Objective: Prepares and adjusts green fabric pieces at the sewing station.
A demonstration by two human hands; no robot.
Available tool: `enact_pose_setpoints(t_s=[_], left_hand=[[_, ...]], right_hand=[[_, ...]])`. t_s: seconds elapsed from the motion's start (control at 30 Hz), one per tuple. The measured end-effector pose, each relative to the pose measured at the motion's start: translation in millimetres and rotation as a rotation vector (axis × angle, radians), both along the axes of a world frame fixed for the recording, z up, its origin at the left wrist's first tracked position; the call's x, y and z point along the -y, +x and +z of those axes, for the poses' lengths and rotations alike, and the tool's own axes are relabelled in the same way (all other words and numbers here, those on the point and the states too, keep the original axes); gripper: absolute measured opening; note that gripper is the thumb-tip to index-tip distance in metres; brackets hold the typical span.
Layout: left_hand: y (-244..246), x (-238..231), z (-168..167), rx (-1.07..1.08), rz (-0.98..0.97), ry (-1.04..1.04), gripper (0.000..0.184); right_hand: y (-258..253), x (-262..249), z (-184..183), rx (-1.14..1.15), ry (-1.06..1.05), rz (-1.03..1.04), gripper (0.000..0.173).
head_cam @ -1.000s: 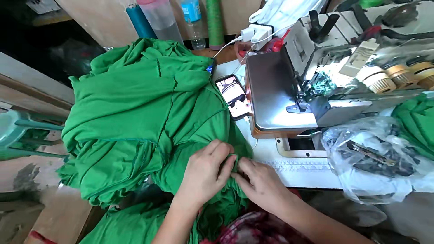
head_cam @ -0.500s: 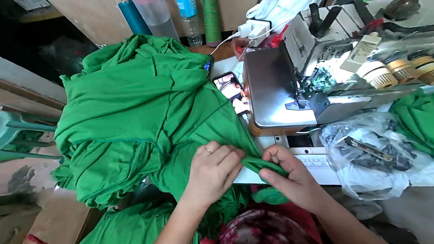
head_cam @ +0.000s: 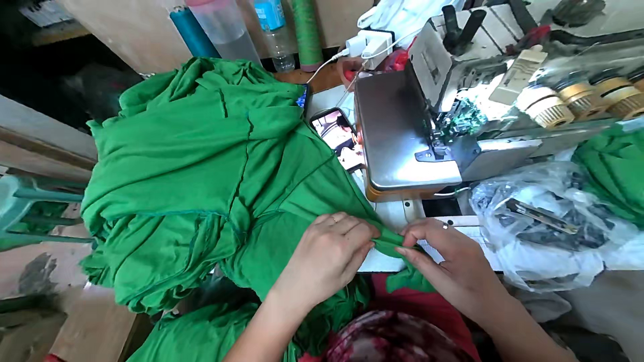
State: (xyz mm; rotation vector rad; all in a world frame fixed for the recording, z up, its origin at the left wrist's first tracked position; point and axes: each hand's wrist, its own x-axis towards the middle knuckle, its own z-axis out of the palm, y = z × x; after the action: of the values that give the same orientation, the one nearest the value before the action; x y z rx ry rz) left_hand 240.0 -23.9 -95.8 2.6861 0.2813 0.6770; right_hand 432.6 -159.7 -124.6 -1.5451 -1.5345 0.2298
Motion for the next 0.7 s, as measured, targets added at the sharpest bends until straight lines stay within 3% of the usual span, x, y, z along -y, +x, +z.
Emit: enact_pose_setpoints(t_s=[0.1,0.23,0.37,0.5,0.7], left_hand=[[2.9,4.4,5.7,0.003,-0.043,-0.079,0.028],[9.5,7.2,10.1,0.046,-0.057,-0.051,0.017],[11.3,12.4,30.8,-0.022,-0.026,-0.094,0.03],[5.7,8.0,36.1,0.023,-0.021,-0.086,0.029],[-15.4,-8.8,62.4,0.123,0.112,-0.117,0.027]], right_hand=[[-2.4,2.6,5.6,-0.109,-0.001,0.062,0.021],[-5.0,2.1,9.9,-0.301,-0.04,0.213,0.017],[-12.7,5.2,20.5,-0.085,-0.18,0.105,0.025],[-17.6,0.7,3.6,0.199,-0.079,-0.027,0.022],[-9.1,0.4,2.9,0.059,-0.086,0.026,0.026]])
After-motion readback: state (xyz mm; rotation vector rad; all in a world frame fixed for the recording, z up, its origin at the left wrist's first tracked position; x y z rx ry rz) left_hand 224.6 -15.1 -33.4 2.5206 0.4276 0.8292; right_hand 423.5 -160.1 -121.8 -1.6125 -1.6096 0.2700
